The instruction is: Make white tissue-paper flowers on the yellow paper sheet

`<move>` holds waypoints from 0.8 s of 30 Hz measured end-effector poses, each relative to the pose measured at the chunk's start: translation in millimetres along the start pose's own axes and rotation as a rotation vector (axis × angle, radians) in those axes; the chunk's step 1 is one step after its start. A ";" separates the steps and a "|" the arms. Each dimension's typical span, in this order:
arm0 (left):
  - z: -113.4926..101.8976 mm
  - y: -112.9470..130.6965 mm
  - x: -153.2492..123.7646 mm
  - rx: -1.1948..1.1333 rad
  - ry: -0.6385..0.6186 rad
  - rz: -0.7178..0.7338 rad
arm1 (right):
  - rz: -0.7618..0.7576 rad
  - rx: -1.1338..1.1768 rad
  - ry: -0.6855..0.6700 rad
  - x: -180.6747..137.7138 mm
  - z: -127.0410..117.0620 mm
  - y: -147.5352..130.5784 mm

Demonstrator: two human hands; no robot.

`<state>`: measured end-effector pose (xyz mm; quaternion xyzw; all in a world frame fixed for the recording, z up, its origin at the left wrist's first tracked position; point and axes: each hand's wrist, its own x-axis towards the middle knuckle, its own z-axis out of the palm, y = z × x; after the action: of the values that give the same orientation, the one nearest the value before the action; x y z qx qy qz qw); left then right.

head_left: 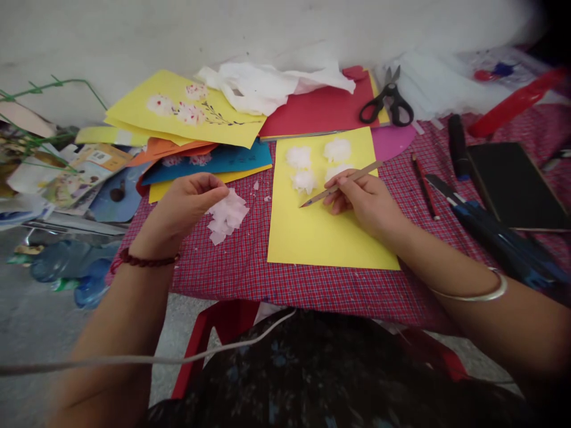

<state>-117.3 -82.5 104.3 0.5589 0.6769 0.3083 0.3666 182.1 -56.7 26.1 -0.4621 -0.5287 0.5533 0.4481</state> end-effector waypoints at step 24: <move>19.3 -18.3 38.0 0.692 -0.225 0.473 | -0.020 -0.008 -0.036 0.5 -1.1 3.0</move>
<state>-114.8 -48.3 72.9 0.8187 0.5495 0.0758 0.1485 183.1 -56.2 23.1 -0.4485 -0.5435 0.5550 0.4422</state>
